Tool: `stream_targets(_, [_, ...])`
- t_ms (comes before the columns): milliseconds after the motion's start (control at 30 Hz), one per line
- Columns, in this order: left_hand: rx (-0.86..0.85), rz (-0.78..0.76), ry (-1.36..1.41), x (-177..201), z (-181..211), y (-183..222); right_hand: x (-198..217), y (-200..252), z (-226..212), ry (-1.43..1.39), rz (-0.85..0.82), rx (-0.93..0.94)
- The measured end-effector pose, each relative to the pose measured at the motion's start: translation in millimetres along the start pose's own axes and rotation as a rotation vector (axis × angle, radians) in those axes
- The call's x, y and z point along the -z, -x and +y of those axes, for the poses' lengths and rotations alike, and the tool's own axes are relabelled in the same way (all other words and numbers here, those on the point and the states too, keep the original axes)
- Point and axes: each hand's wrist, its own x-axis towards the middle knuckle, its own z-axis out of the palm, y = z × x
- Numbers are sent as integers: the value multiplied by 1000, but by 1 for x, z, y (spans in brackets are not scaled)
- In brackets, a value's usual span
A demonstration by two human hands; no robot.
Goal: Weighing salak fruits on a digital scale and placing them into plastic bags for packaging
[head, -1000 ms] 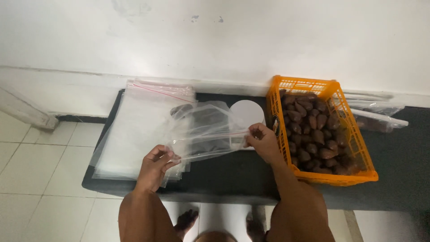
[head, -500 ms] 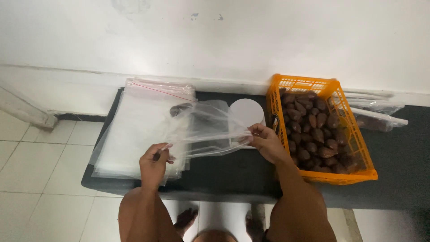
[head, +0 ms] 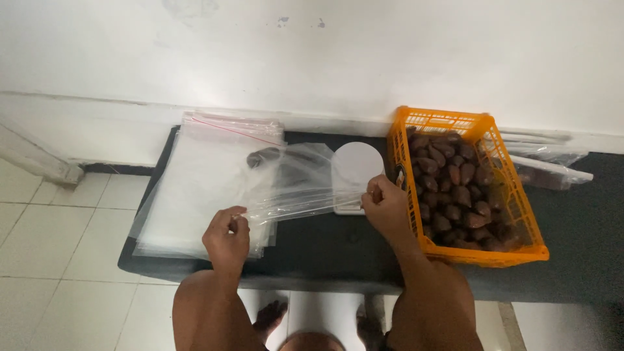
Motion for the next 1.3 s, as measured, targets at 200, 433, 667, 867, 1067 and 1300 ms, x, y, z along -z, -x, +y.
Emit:
stream_targets(200, [9, 102, -114, 3, 0, 1, 6, -5, -18, 192, 135, 163])
stream_targets(433, [-18, 68, -54, 5, 14, -1, 6, -7, -19, 43, 81, 129])
stream_targets(667, [-19, 56, 3, -4, -3, 1, 2, -6, -26, -4, 11, 123])
stream_targets(867, [112, 44, 113, -2, -4, -2, 4, -2, -14, 124, -8, 128])
stream_targets(1067, [279, -39, 462, -3, -6, -3, 9, -3, -17, 60, -37, -9])
stream_targets(1300, [506, -93, 667, -5, -15, -3, 21, -8, -36, 26, -61, 5])
